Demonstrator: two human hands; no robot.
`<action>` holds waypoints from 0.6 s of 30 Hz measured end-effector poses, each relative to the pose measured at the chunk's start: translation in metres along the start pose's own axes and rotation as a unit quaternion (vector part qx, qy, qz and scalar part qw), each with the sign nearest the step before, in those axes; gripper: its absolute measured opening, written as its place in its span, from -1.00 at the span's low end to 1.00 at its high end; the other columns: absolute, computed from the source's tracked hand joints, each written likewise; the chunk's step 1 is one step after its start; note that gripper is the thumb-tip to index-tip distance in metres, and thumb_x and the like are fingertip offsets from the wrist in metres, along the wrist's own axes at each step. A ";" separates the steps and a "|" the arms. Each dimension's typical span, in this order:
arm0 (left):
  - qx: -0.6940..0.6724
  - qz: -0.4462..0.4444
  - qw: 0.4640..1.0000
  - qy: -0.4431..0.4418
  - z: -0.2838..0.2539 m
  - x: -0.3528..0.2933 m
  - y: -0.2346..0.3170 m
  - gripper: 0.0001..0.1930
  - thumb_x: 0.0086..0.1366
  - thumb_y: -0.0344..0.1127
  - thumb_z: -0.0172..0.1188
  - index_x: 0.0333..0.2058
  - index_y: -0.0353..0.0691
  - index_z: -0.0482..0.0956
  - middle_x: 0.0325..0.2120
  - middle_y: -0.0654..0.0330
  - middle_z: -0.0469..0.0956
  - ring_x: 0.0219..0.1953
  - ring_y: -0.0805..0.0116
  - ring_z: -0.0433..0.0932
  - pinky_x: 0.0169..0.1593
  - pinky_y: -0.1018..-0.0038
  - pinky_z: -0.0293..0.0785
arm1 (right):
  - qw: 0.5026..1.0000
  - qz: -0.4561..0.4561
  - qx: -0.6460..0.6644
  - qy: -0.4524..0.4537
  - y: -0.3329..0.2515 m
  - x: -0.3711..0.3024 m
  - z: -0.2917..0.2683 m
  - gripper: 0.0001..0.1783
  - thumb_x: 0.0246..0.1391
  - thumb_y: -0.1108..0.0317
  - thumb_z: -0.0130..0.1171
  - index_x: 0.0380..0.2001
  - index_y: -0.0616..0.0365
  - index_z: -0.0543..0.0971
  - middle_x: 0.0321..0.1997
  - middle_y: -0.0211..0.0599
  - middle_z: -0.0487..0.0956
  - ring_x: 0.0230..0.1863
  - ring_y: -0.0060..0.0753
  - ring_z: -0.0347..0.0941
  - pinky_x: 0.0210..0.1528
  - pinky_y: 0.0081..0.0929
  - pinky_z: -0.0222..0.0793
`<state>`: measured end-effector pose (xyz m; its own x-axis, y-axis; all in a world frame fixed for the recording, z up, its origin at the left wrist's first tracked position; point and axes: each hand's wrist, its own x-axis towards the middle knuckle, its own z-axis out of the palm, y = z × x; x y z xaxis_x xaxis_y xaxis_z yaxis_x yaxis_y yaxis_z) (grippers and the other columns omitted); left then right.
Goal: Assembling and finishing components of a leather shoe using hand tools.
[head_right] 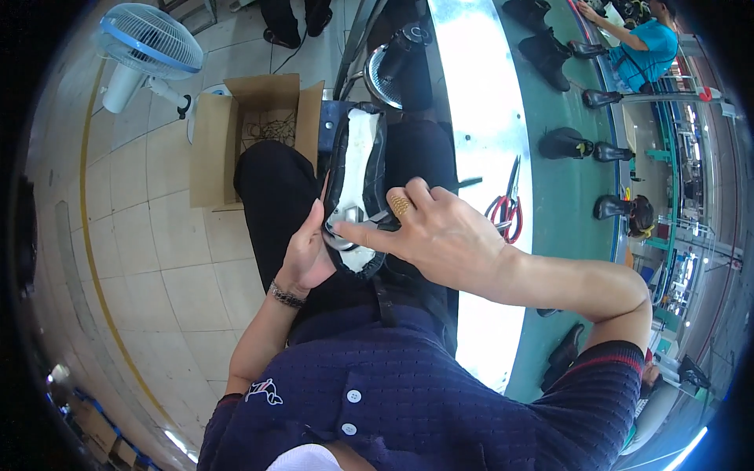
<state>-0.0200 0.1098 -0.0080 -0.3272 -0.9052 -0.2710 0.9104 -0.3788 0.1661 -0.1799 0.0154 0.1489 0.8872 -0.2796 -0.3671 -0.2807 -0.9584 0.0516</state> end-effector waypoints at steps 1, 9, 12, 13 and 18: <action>0.034 -0.001 0.999 0.014 0.001 0.001 0.000 -0.42 0.52 0.04 -0.32 0.43 0.11 -0.13 0.29 0.12 0.23 0.28 0.18 0.29 0.31 0.14 0.23 | 1.000 -0.002 -0.001 -0.023 -0.001 0.000 0.001 -0.19 0.08 0.50 0.03 0.36 -0.51 0.22 -0.24 0.08 0.55 -0.37 -0.24 0.55 -0.44 -0.56 0.52; 0.109 0.051 0.992 0.045 0.006 0.002 -0.004 -0.36 0.50 -0.19 -0.15 0.44 0.06 -0.22 0.36 0.14 0.08 0.32 0.30 0.22 0.34 0.31 0.16 | 0.988 -0.036 0.128 -0.073 0.035 0.013 -0.007 -0.23 0.10 0.42 0.12 0.33 -0.57 0.25 -0.58 -0.24 0.53 -0.59 -0.37 0.55 -0.62 -0.45 0.45; 0.203 0.105 0.972 0.046 0.003 0.000 -0.008 -0.27 0.44 -0.30 -0.02 0.44 -0.01 -0.23 0.35 0.14 0.08 0.31 0.32 0.20 0.35 0.35 0.10 | 0.992 -0.024 0.126 0.014 0.028 0.009 -0.029 -0.25 0.17 0.35 0.10 0.38 -0.53 0.17 -0.69 -0.34 0.47 -0.71 -0.39 0.47 -0.69 -0.45 0.37; 0.203 0.109 0.972 0.050 0.001 -0.003 -0.008 -0.27 0.44 -0.30 -0.02 0.44 -0.01 -0.23 0.35 0.14 0.08 0.31 0.32 0.20 0.35 0.35 0.10 | 0.991 -0.030 0.127 0.015 0.026 0.013 -0.027 -0.25 0.17 0.35 0.10 0.38 -0.53 0.17 -0.69 -0.34 0.47 -0.71 -0.39 0.47 -0.69 -0.45 0.37; 0.189 0.026 0.980 0.054 0.001 0.001 0.002 -0.10 0.34 -0.45 0.13 0.44 0.07 -0.31 0.33 0.20 0.07 0.31 0.34 0.17 0.34 0.35 0.12 | 0.991 0.035 0.122 -0.045 0.018 0.027 0.013 -0.22 0.24 0.20 0.08 0.44 -0.42 -0.01 -0.75 -0.34 0.44 -0.80 -0.34 0.39 -0.75 -0.42 0.28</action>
<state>-0.0184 0.1081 -0.0070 -0.2352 -0.9072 -0.3488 0.7602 -0.3953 0.5156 -0.1653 -0.0083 0.1282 0.8294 -0.3271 -0.4529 -0.4298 -0.8915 -0.1434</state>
